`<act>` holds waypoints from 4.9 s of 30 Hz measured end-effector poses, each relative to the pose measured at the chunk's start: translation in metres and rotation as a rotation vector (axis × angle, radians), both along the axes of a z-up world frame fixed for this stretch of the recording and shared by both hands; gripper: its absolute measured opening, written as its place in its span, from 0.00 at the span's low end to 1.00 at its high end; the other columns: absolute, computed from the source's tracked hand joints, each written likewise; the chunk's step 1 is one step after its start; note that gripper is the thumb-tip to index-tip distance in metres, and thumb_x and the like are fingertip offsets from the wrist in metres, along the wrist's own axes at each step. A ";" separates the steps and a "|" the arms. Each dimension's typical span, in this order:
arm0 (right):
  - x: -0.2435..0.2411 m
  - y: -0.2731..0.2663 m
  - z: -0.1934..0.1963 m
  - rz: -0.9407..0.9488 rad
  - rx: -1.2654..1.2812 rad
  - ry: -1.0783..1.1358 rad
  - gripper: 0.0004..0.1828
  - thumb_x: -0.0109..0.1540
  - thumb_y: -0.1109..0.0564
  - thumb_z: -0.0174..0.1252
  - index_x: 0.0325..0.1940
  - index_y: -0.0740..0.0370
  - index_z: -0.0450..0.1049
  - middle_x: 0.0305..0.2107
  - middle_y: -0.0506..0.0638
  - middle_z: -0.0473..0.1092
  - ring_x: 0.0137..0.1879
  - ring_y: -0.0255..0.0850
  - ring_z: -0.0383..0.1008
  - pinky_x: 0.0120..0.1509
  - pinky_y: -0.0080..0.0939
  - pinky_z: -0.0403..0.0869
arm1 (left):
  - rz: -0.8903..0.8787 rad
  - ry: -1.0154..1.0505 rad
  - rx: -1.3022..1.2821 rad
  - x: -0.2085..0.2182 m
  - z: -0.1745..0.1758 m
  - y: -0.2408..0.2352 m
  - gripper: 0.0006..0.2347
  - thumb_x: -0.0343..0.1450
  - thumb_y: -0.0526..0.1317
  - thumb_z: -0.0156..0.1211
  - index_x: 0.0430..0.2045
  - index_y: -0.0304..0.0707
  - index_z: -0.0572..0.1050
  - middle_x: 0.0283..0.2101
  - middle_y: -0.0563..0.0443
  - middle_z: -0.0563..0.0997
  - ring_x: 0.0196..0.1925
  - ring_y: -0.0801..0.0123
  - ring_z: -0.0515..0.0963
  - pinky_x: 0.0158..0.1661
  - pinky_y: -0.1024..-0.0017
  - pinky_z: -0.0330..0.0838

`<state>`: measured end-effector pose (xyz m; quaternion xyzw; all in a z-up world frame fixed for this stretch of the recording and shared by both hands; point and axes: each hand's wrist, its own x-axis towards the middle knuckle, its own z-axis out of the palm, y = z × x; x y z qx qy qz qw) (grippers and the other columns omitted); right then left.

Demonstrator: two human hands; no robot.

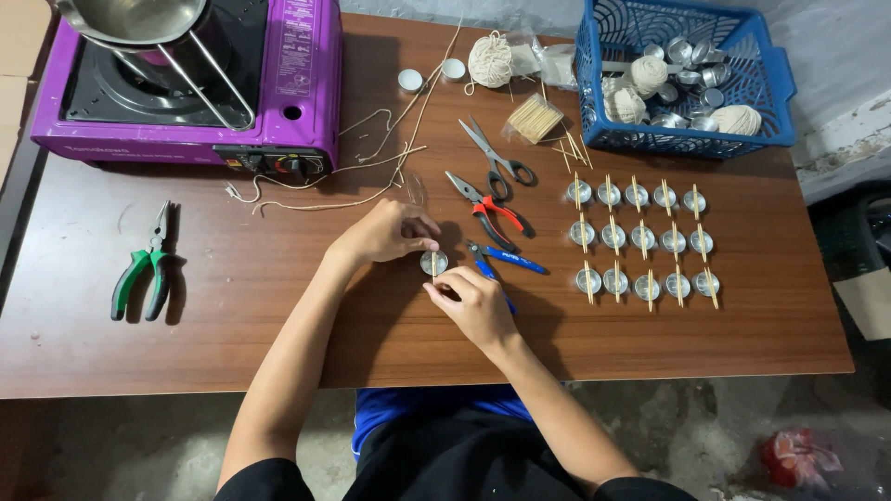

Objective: The person assembles small craft items by inserting wooden sticks into metal tins. They use pliers to adjust the sticks and place the finished units in a grid on the table. The person repeats this process for multiple units.

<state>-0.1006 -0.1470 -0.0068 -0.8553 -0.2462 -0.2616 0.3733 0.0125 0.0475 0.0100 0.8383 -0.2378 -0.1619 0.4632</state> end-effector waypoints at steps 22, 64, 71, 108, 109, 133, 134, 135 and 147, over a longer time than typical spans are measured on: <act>0.000 -0.004 -0.001 0.023 -0.008 0.035 0.06 0.55 0.60 0.72 0.31 0.55 0.79 0.28 0.43 0.77 0.32 0.37 0.81 0.35 0.33 0.80 | -0.019 0.000 0.030 0.002 -0.002 0.003 0.13 0.64 0.41 0.75 0.39 0.39 0.83 0.32 0.50 0.88 0.23 0.69 0.79 0.30 0.73 0.76; 0.065 -0.053 -0.002 0.215 -0.236 0.266 0.23 0.47 0.46 0.77 0.42 0.54 0.82 0.35 0.45 0.70 0.48 0.45 0.66 0.57 0.44 0.71 | -0.103 0.018 0.281 -0.011 0.029 0.002 0.28 0.46 0.50 0.85 0.38 0.42 0.84 0.35 0.53 0.88 0.35 0.58 0.87 0.38 0.63 0.82; 0.057 -0.101 0.042 0.214 -0.263 0.292 0.22 0.48 0.47 0.76 0.43 0.52 0.80 0.38 0.45 0.71 0.49 0.46 0.67 0.56 0.44 0.71 | -0.076 -0.008 0.087 -0.012 0.019 -0.009 0.24 0.49 0.50 0.84 0.33 0.43 0.81 0.25 0.54 0.84 0.26 0.61 0.82 0.33 0.66 0.77; 0.124 -0.511 0.035 -0.191 -0.330 0.451 0.22 0.51 0.49 0.76 0.47 0.55 0.82 0.39 0.46 0.75 0.50 0.45 0.69 0.62 0.46 0.70 | 0.260 -0.294 -0.198 0.002 -0.023 -0.124 0.06 0.67 0.44 0.73 0.29 0.46 0.83 0.19 0.50 0.75 0.18 0.66 0.69 0.27 0.71 0.67; 0.127 -0.511 0.035 -0.191 -0.332 0.453 0.22 0.51 0.49 0.76 0.47 0.55 0.82 0.39 0.46 0.75 0.50 0.45 0.69 0.62 0.46 0.70 | 0.262 -0.293 -0.199 0.003 -0.025 -0.123 0.06 0.67 0.44 0.73 0.29 0.46 0.83 0.19 0.50 0.75 0.18 0.66 0.69 0.27 0.71 0.67; 0.144 -0.504 0.038 -0.155 -0.292 0.681 0.44 0.45 0.45 0.79 0.64 0.53 0.75 0.54 0.49 0.73 0.51 0.47 0.69 0.61 0.50 0.68 | 0.303 -0.335 -0.266 0.004 -0.035 -0.112 0.02 0.69 0.40 0.69 0.31 0.45 0.83 0.20 0.52 0.79 0.19 0.69 0.68 0.27 0.72 0.65; 0.144 -0.505 0.037 -0.154 -0.293 0.678 0.43 0.46 0.45 0.78 0.64 0.52 0.75 0.54 0.49 0.73 0.51 0.47 0.69 0.61 0.50 0.68 | 0.308 -0.332 -0.264 0.004 -0.035 -0.112 0.02 0.69 0.40 0.69 0.31 0.45 0.83 0.20 0.51 0.80 0.19 0.70 0.68 0.27 0.72 0.64; 0.144 -0.506 0.036 -0.152 -0.294 0.675 0.42 0.46 0.45 0.78 0.63 0.52 0.75 0.55 0.49 0.73 0.51 0.47 0.69 0.60 0.49 0.69 | 0.313 -0.328 -0.263 0.003 -0.035 -0.111 0.03 0.69 0.40 0.69 0.31 0.44 0.83 0.20 0.51 0.80 0.19 0.70 0.67 0.27 0.72 0.64; 0.145 -0.515 0.034 -0.133 -0.276 0.690 0.43 0.47 0.48 0.76 0.66 0.51 0.74 0.55 0.48 0.73 0.50 0.48 0.69 0.61 0.49 0.68 | 0.297 -0.318 -0.278 0.004 -0.034 -0.110 0.01 0.69 0.38 0.69 0.30 0.45 0.83 0.19 0.53 0.80 0.18 0.71 0.67 0.25 0.74 0.63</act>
